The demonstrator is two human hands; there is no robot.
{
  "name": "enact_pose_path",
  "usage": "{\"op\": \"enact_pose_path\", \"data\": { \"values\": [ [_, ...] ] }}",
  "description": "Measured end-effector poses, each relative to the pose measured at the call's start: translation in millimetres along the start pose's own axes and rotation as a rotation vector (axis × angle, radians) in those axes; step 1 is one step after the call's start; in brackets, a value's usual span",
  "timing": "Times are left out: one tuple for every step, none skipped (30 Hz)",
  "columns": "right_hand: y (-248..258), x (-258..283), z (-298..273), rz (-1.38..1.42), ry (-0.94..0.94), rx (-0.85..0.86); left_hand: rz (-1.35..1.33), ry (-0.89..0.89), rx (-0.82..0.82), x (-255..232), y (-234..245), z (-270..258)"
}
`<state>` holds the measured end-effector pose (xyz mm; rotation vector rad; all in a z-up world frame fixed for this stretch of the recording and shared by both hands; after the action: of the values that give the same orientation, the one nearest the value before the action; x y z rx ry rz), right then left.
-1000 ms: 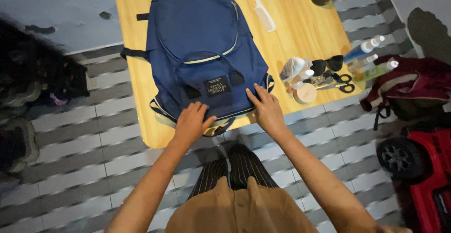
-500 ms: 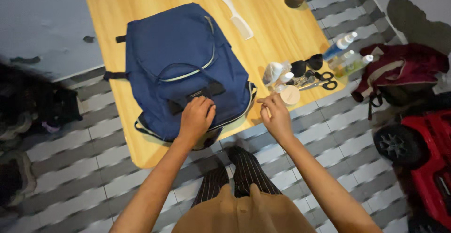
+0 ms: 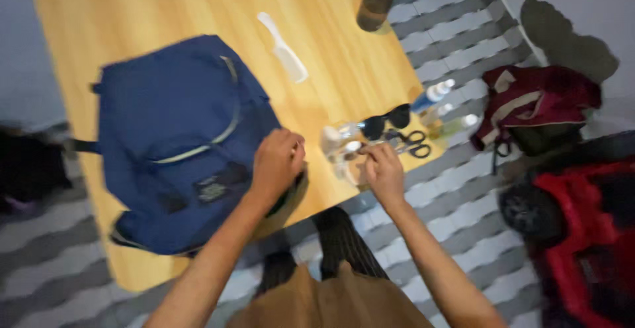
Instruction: The person packs a blue backpack on a table. They coil a cable and place it inside, zip the main compartment, then open the front pocket and place several small bottles, a tube, and other toiletry items into it one at a time, arranging them inside the pocket.
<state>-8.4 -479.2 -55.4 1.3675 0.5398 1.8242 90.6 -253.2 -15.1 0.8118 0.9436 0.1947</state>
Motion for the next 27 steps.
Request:
{"op": "enact_pose_path", "data": {
  "values": [
    [10,-16,-2,0.011,-0.026,0.051,-0.024,0.016,0.005,-8,-16,11],
    [11,-29,6,0.034,-0.035,0.088,-0.027,0.022,0.000,-9,-25,29],
    [12,-44,19,0.056,-0.044,0.126,-0.029,0.028,-0.006,-9,-33,47],
    [20,-59,29,0.056,-0.026,0.120,-0.021,0.031,-0.019,-14,-40,62],
    [28,-73,37,0.056,-0.008,0.114,-0.012,0.033,-0.031,-21,-49,75],
    [39,-87,29,0.055,-0.003,0.121,-0.013,0.047,-0.033,-31,-62,74],
    [43,-107,23,0.065,-0.080,0.174,-0.005,0.077,-0.022,-37,-75,74],
    [42,-128,31,0.076,-0.147,0.227,0.009,0.107,-0.022,-35,-83,82],
    [40,-147,40,0.085,-0.213,0.280,0.022,0.137,-0.020,-32,-90,89],
    [39,-155,49,0.052,-0.160,0.314,0.032,0.146,-0.002,-30,-95,95],
    [38,-162,57,0.019,-0.107,0.349,0.041,0.155,0.017,-29,-99,100],
    [37,-165,60,-0.011,-0.056,0.382,0.050,0.164,0.040,-29,-102,101],
    [34,-166,60,-0.033,-0.025,0.406,0.051,0.176,0.041,-30,-104,100],
    [28,-165,64,-0.058,0.010,0.420,0.055,0.180,0.038,-29,-105,104],
    [23,-164,67,-0.081,0.044,0.434,0.058,0.183,0.036,-30,-106,107],
    [17,-164,69,-0.087,0.043,0.465,0.066,0.200,0.046,-29,-108,108],
    [10,-162,70,-0.092,0.043,0.497,0.073,0.217,0.055,-28,-109,109],
    [2,-162,73,-0.098,0.044,0.527,0.081,0.235,0.063,-26,-109,110],
    [-6,-162,76,-0.102,0.035,0.562,0.088,0.233,0.062,-25,-108,113],
    [-14,-161,77,-0.104,0.026,0.601,0.095,0.236,0.062,-24,-106,112],
    [-21,-162,78,-0.106,0.017,0.640,0.102,0.239,0.062,-23,-104,112],
    [-24,-161,79,-0.120,0.032,0.634,0.106,0.251,0.063,-21,-101,110],
    [-28,-161,80,-0.134,0.046,0.628,0.110,0.263,0.063,-18,-97,109],
    [-31,-161,81,-0.148,0.059,0.617,0.114,0.271,0.064,-16,-94,108],
    [-34,-162,83,-0.149,0.055,0.621,0.111,0.286,0.063,-14,-90,107],
    [-36,-165,85,-0.154,0.049,0.623,0.105,0.298,0.061,-13,-87,106],
    [-37,-167,87,-0.159,0.043,0.624,0.098,0.310,0.059,-11,-85,105]
  ]
}}
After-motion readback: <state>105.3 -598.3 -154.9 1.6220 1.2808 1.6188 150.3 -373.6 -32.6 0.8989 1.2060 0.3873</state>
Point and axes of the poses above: each hand's wrist, its own z-axis towards the middle knuckle, its own y-axis out of the back of the hand, x = y × z, the point moved 7 cm from there along z, towards the middle knuckle, and after that the axes turned 10 degrees about x, right-handed, at the moved point
